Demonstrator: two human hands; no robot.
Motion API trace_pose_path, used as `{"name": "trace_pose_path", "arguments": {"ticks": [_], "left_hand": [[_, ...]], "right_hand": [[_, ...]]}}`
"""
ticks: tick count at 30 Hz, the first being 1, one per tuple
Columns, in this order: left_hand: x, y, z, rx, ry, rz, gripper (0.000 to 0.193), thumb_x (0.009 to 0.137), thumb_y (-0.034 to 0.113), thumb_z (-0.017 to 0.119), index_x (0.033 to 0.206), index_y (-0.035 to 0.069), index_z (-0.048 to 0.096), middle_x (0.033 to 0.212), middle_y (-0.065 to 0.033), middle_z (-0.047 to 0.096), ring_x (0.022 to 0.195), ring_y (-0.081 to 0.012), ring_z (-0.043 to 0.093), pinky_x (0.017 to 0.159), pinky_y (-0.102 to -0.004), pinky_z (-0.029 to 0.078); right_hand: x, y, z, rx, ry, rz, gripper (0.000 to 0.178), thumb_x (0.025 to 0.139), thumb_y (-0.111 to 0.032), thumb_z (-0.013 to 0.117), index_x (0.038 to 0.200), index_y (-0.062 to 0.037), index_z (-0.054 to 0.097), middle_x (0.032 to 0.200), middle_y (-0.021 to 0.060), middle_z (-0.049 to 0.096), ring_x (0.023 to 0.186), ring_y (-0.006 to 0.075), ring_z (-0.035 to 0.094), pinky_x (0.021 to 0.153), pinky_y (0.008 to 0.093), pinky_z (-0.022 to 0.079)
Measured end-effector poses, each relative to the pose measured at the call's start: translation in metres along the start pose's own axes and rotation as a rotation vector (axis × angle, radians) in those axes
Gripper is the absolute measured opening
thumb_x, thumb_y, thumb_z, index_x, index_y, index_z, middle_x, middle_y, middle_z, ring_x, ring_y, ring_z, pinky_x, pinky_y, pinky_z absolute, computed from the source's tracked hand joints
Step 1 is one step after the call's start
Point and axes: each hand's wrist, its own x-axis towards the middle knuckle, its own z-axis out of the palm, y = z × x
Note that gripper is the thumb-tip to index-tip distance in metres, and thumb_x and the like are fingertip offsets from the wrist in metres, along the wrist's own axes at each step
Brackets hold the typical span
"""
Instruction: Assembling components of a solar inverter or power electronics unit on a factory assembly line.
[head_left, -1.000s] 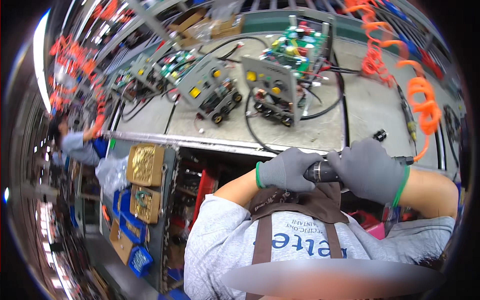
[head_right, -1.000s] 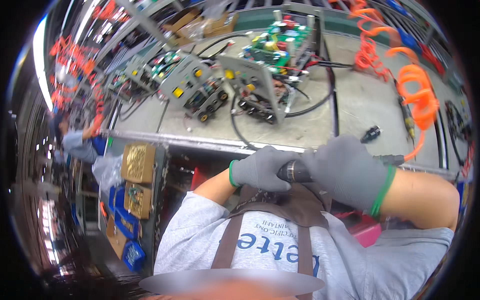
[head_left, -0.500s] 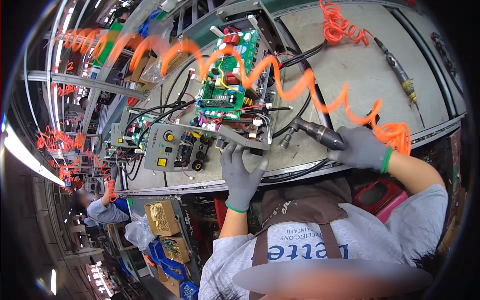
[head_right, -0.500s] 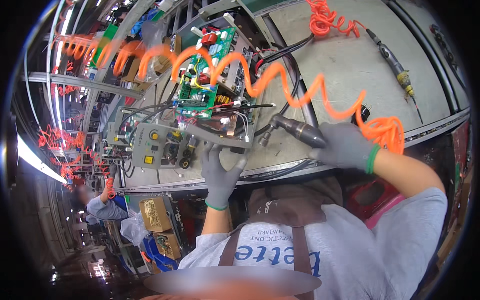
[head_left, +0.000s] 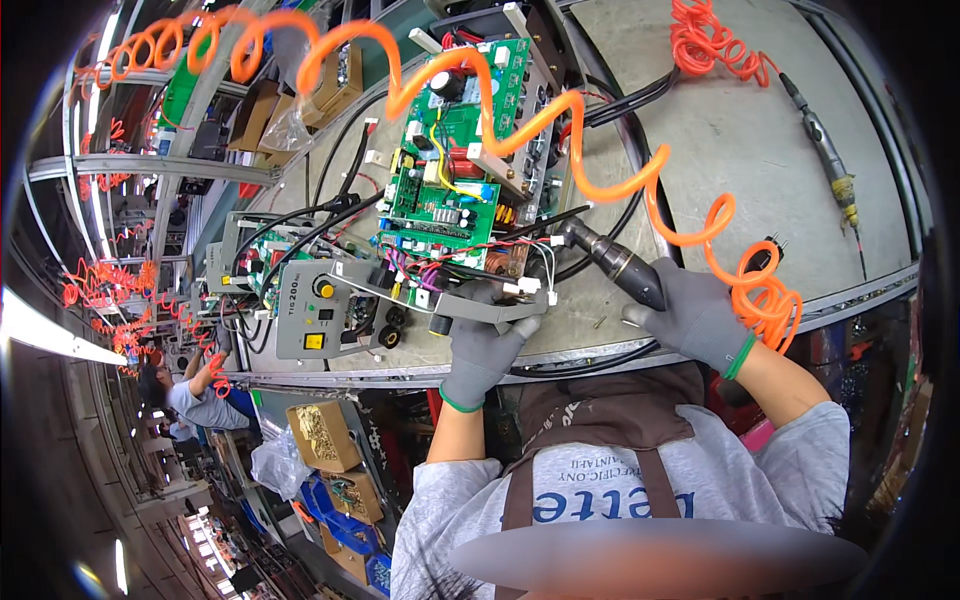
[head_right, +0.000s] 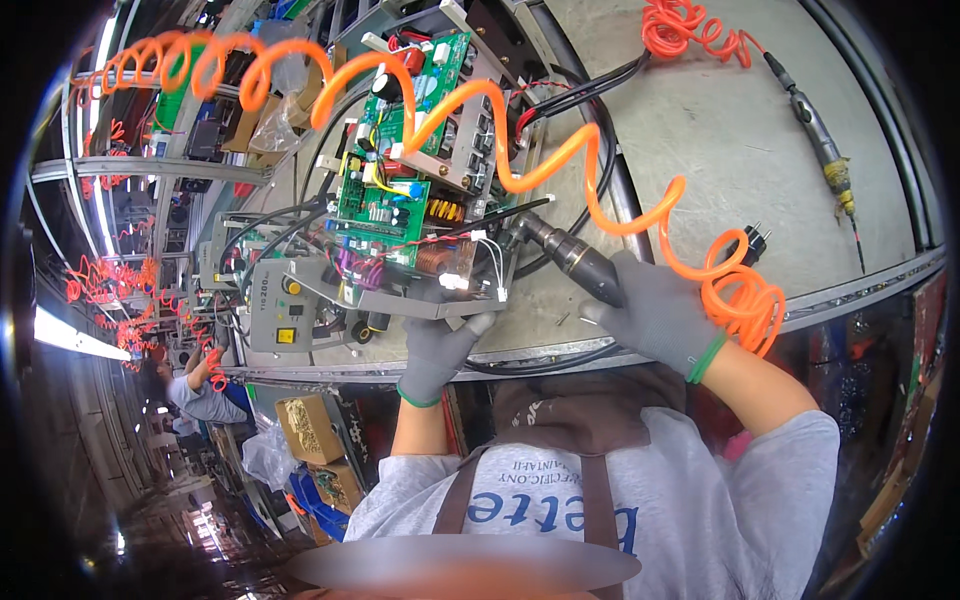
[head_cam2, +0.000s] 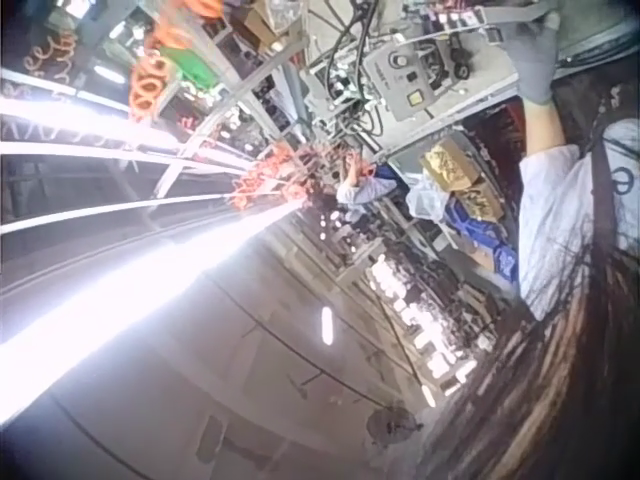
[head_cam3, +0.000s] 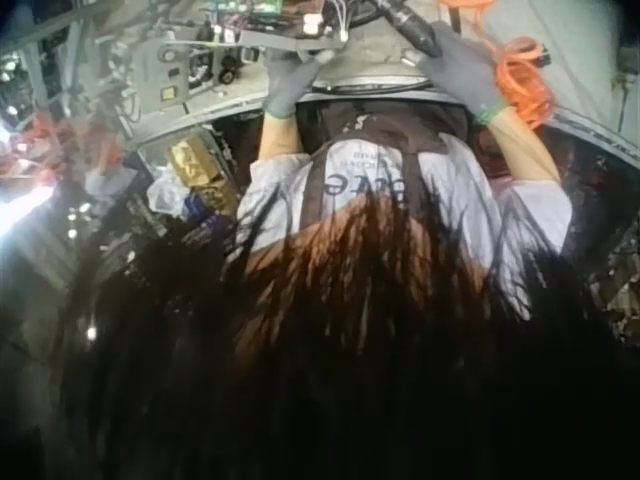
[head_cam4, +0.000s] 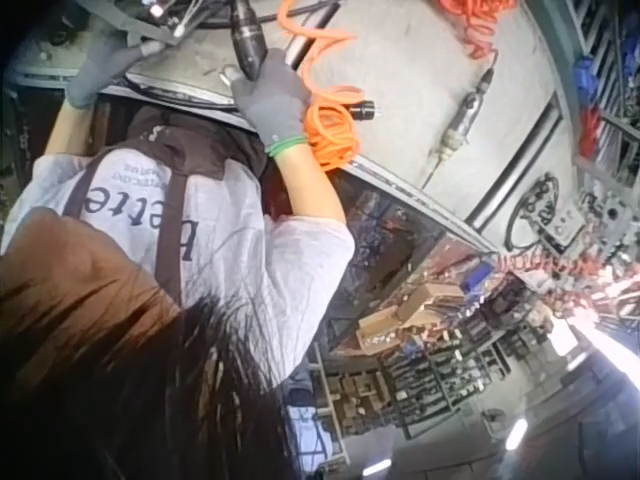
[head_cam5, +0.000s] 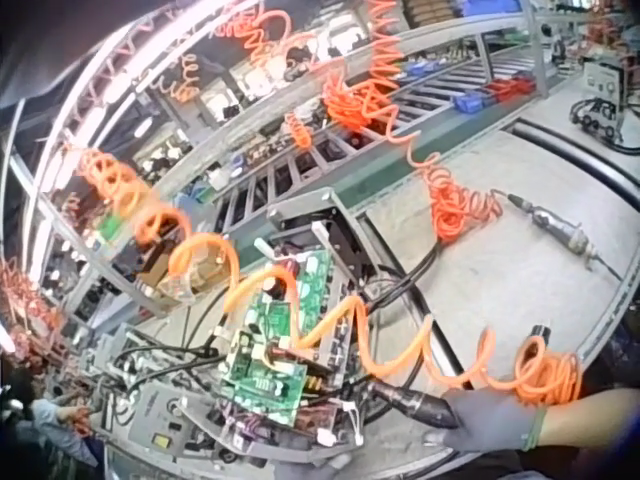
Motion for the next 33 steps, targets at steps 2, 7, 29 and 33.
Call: {"name": "trace_pose_path", "arguments": {"ticks": [2, 7, 29, 33], "left_hand": [[0.002, 0.003, 0.000, -0.014, 0.031, 0.049, 0.052, 0.068, 0.023, 0.084, 0.107, 0.002, 0.057, 0.100, -0.0142, 0.059, 0.090, -0.0317, 0.058, 0.078, -0.0418, 0.048], [0.005, 0.007, 0.000, 0.079, 0.092, 0.164, 0.048, 0.071, 0.025, 0.083, 0.106, 0.004, 0.057, 0.093, -0.0095, 0.063, 0.086, -0.0261, 0.063, 0.073, -0.0361, 0.050], [-0.004, -0.013, 0.019, 0.037, 0.096, 0.129, 0.053, 0.069, 0.033, 0.085, 0.101, 0.002, 0.056, 0.088, -0.0127, 0.052, 0.082, -0.0297, 0.049, 0.069, -0.0406, 0.042], [-0.006, -0.010, 0.021, 0.030, 0.103, 0.038, 0.052, 0.069, 0.034, 0.085, 0.098, 0.001, 0.056, 0.088, -0.0124, 0.052, 0.084, -0.0310, 0.048, 0.071, -0.0426, 0.042]], "right_hand": [[0.006, -0.012, -0.004, -0.203, -0.112, 0.077, 0.048, 0.083, -0.045, 0.066, 0.098, -0.0014, 0.055, 0.080, 0.0194, 0.065, 0.075, 0.0370, 0.066, 0.068, 0.0464, 0.049], [0.006, -0.014, -0.001, -0.260, -0.126, 0.012, 0.050, 0.078, -0.043, 0.070, 0.097, -0.0005, 0.054, 0.079, 0.0194, 0.065, 0.075, 0.0370, 0.067, 0.066, 0.0474, 0.050], [0.008, -0.001, 0.017, -0.267, -0.086, -0.127, 0.040, 0.074, -0.022, 0.067, 0.098, 0.0014, 0.044, 0.071, 0.0193, 0.062, 0.064, 0.0376, 0.064, 0.056, 0.0479, 0.049], [0.004, 0.004, 0.023, -0.266, -0.112, -0.097, 0.041, 0.074, -0.023, 0.067, 0.098, 0.0013, 0.044, 0.071, 0.0192, 0.062, 0.063, 0.0374, 0.064, 0.056, 0.0474, 0.049]]}}
